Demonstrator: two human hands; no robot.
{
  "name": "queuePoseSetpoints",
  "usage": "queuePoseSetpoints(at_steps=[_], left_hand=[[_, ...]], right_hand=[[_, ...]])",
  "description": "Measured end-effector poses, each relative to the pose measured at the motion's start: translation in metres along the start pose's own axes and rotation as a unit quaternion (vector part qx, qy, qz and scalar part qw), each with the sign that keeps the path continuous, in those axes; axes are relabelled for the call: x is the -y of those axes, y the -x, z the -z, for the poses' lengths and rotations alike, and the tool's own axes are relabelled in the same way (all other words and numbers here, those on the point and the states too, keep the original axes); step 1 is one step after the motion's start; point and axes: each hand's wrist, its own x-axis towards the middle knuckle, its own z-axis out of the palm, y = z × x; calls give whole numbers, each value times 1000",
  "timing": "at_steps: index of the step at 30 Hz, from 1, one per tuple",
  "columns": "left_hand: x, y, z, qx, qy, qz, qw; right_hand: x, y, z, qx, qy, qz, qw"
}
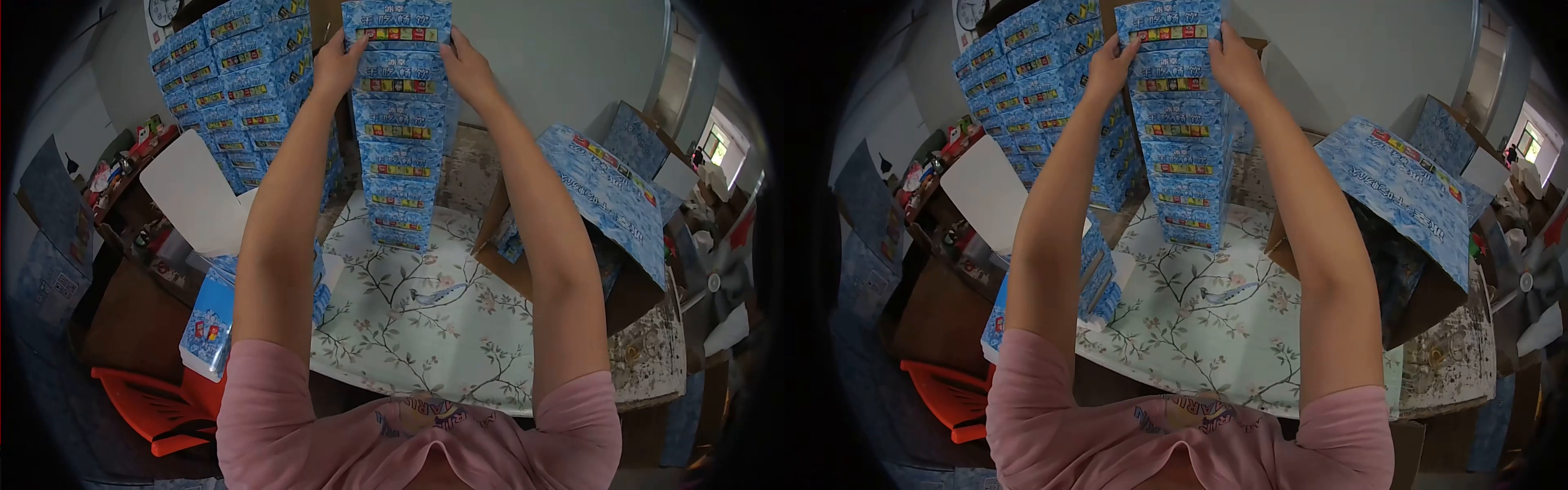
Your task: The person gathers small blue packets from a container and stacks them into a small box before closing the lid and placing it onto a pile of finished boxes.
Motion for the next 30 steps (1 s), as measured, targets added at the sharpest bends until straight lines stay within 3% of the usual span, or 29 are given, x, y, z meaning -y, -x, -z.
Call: queuePoseSetpoints(at_steps=[2, 3, 5, 7, 9, 13, 14, 15, 16, 17, 19, 21, 23, 24, 25, 27, 29, 30], left_hand=[[0, 0, 4, 44, -23, 10, 999], [-4, 9, 6, 43, -31, 20, 998], [-9, 37, 15, -33, -158, -64, 985], [-18, 68, 54, 7, -208, -64, 976], [-24, 106, 98, 145, -336, -112, 924], [0, 167, 152, 308, -491, 82, 811], [9, 172, 158, 315, -494, 85, 806], [21, 175, 162, 385, -463, 114, 790], [27, 177, 167, 449, -428, 143, 771], [32, 179, 175, 453, -429, 144, 768], [32, 181, 192, 293, -351, 39, 889], [10, 173, 210, 212, -288, 156, 921], [-41, 174, 215, 163, -271, 68, 946], [-68, 176, 212, 140, -277, 68, 948], [-92, 182, 203, 120, -277, 65, 951], [-121, 209, 172, 103, -153, 41, 982], [-165, 249, 134, 146, -210, 64, 965], [-166, 273, 119, 175, -214, -13, 961]], right_hand=[[4, 5, 4, 36, 40, -3, 999], [0, 13, 5, -6, 44, 46, 998], [8, 49, 13, -32, 19, 115, 993], [39, 121, 45, 8, -30, 110, 993], [29, 194, 67, 55, 10, 115, 992], [-24, 324, 87, 151, 55, -26, 987], [-36, 353, 87, 155, 23, -125, 980], [-43, 376, 88, 156, -7, -224, 962], [-44, 391, 92, 159, -8, -229, 960], [-45, 402, 94, 166, -7, -227, 960], [-43, 420, 99, 173, -4, -248, 953], [-43, 433, 108, 161, -11, -270, 949], [-48, 445, 116, 145, -13, -293, 945], [-53, 452, 118, 136, -17, -303, 943], [-58, 462, 121, 122, -16, -317, 941], [-65, 473, 122, 115, 2, -325, 939], [-68, 475, 122, 124, 6, -332, 935], [-70, 476, 121, 124, 8, -342, 931]])
